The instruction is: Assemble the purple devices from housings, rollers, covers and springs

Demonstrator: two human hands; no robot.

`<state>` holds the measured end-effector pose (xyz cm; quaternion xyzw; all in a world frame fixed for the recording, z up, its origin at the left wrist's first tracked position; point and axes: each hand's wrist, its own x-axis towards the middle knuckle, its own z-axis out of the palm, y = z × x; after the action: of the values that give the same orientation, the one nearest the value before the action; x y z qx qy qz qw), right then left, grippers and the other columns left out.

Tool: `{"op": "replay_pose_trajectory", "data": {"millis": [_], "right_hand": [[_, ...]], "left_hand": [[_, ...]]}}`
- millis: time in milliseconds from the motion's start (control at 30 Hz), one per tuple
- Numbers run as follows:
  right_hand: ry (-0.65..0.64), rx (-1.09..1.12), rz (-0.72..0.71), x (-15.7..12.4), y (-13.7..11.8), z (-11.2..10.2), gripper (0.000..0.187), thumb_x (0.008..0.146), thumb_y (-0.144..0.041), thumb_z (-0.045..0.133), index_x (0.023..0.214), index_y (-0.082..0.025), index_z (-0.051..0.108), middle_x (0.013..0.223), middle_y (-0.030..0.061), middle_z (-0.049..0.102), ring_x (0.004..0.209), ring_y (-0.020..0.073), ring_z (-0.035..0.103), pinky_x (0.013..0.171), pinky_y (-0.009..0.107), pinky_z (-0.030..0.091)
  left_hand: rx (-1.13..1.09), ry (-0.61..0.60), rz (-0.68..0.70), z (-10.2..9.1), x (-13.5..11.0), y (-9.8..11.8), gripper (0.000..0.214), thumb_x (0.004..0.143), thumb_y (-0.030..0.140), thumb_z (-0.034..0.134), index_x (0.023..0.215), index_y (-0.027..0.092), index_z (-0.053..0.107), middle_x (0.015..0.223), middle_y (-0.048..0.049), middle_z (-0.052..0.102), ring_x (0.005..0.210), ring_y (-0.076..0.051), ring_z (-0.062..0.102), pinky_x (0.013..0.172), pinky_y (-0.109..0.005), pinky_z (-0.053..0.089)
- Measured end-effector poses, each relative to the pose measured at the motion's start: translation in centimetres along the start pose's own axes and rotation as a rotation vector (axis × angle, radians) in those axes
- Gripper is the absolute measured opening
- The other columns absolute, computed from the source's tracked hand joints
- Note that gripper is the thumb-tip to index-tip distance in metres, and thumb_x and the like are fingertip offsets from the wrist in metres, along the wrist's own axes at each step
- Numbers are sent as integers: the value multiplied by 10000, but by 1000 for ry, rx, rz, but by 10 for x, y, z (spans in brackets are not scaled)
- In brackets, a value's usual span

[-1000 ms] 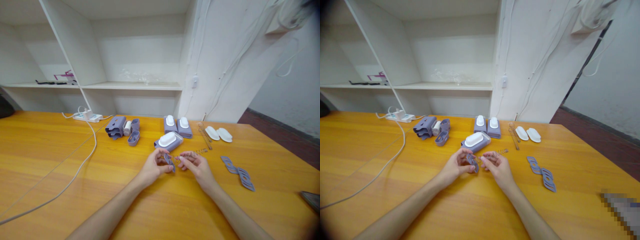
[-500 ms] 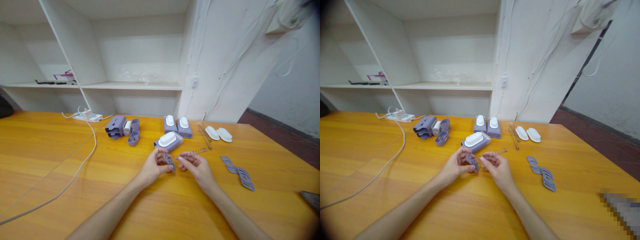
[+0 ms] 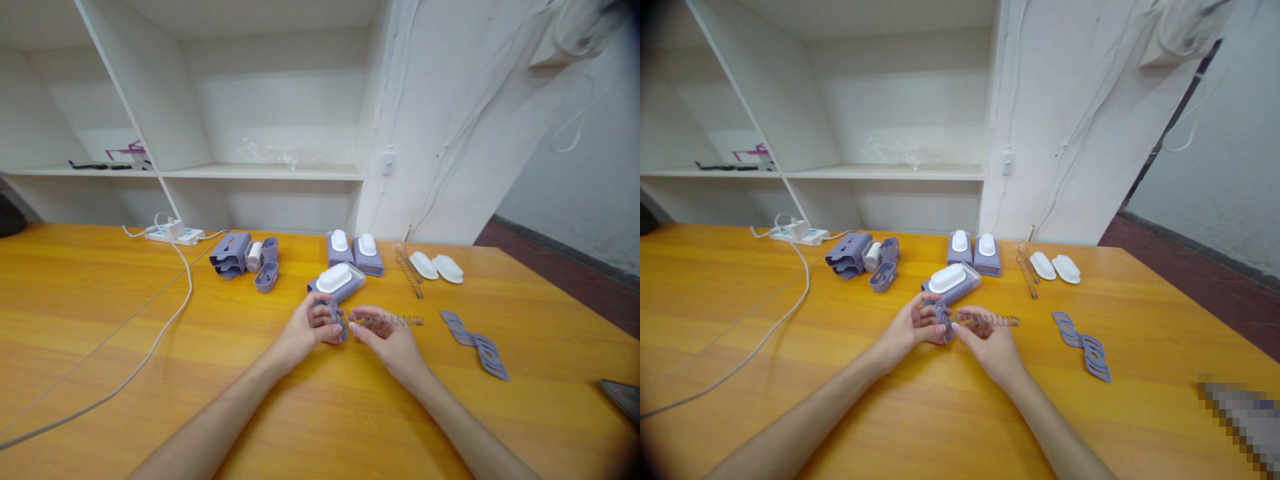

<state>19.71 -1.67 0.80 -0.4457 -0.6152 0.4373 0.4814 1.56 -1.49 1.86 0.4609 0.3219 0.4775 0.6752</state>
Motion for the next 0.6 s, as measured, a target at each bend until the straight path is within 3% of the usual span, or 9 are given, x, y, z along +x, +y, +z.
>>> {"op": "replay_pose_trajectory", "data": {"millis": [233, 600], "right_hand": [[47, -30, -19, 1, 1, -2, 331, 711, -409, 699, 923, -162, 643, 860, 89, 707, 771, 224, 659, 660, 354, 550], [56, -55, -34, 2, 6, -3, 294, 727, -403, 688, 892, -163, 651, 825, 78, 698, 715, 204, 644, 638, 340, 539]], "left_hand": [[3, -36, -14, -3, -1, 1, 570, 680, 222, 747, 1126, 218, 393, 932, -32, 567, 788, -144, 598, 687, -322, 527], [8, -90, -62, -6, 0, 3, 559, 707, 243, 725, 1149, 217, 384, 937, -40, 554, 784, -158, 608, 715, -351, 515]]}}
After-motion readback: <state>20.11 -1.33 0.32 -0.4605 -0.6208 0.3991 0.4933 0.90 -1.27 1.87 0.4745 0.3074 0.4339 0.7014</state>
